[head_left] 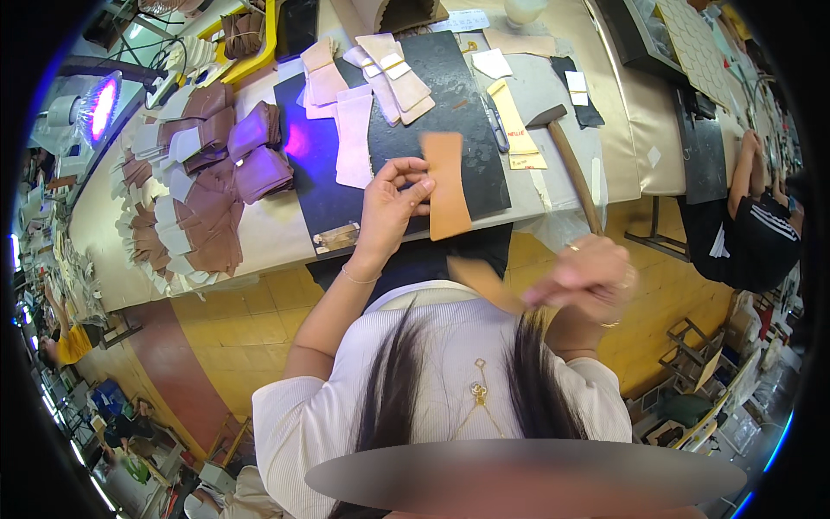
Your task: The person assembles small leather pieces on a workbench, using a hammer to tap and flatten them. They handle multiple black and beige leather parts, aligning and stacking them, then move to a machine to process additional pieces before returning to manual assembly.
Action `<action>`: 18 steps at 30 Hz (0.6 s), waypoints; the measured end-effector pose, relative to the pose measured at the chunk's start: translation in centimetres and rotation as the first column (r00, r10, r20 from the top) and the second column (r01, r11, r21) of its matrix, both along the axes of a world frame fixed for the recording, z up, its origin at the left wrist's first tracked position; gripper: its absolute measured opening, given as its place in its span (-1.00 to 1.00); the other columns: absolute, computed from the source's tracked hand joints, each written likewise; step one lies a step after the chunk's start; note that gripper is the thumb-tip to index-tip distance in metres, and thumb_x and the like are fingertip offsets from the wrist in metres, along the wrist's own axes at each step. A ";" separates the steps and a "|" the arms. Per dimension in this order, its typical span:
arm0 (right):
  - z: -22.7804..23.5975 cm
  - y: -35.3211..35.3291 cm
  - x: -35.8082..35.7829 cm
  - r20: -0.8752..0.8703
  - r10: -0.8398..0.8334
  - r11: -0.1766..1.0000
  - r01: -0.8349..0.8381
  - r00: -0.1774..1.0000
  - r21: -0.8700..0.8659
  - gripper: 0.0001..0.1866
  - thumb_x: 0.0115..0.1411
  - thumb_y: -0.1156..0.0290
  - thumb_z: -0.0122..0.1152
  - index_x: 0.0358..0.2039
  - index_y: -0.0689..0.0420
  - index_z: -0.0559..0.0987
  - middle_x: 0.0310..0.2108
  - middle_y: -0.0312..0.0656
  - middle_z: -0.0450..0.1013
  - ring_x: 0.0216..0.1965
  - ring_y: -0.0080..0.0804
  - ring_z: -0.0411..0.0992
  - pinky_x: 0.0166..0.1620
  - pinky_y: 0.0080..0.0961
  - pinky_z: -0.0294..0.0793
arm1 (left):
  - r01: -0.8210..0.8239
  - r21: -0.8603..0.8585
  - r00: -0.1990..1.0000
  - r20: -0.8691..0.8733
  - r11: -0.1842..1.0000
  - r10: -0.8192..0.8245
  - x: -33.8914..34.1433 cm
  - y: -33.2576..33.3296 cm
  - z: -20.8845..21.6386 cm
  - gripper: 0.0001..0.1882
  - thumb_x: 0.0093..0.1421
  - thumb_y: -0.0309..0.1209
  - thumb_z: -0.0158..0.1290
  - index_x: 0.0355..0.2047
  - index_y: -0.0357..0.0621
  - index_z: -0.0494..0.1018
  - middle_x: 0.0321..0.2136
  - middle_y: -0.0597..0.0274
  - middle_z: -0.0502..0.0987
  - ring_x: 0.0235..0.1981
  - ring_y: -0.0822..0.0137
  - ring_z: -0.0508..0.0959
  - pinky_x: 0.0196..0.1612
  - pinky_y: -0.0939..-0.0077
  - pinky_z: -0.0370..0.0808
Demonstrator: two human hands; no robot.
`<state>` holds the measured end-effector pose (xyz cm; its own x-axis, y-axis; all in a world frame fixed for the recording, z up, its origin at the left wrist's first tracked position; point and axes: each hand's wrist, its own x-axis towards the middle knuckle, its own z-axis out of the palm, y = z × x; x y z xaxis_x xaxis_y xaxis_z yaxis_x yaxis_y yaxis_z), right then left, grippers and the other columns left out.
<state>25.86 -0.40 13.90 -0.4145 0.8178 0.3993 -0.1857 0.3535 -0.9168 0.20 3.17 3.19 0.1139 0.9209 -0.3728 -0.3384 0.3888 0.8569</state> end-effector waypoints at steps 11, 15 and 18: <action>0.9 0.7 2.8 0.258 -0.678 0.728 0.677 0.688 0.109 -0.61 0.29 0.75 -0.02 0.13 0.32 0.35 -0.17 0.16 0.55 -0.16 -0.28 0.56 -0.02 -0.50 0.49 | 0.135 0.268 0.914 -0.406 0.954 -0.016 -1.0 0.1 1.9 -0.82 0.18 -0.50 0.21 -0.21 -0.29 0.59 -0.31 0.36 0.49 -0.34 0.56 0.51 -0.32 0.73 0.44; 0.5 1.4 2.8 0.426 -0.502 0.796 0.594 0.753 -0.111 -0.68 0.30 0.69 0.04 0.06 0.29 0.36 -0.12 0.09 0.57 -0.12 -0.48 0.52 0.01 -0.62 0.44 | 0.107 0.040 0.976 -0.194 0.993 -0.097 -1.7 1.1 1.5 -0.86 0.20 -0.46 0.19 -0.28 -0.25 0.53 -0.31 0.23 0.53 -0.37 0.46 0.55 -0.31 0.66 0.48; 0.4 2.1 2.6 0.445 -0.427 0.814 0.549 0.787 -0.191 -0.77 0.28 0.68 0.12 -0.06 0.31 0.44 -0.13 0.02 0.58 -0.15 -0.53 0.52 -0.05 -0.67 0.45 | 0.140 -0.245 0.985 0.132 0.959 -0.110 -1.8 1.3 1.6 -0.88 0.27 -0.47 0.10 -0.21 -0.21 0.44 -0.26 0.00 0.61 -0.29 0.27 0.65 -0.20 0.48 0.62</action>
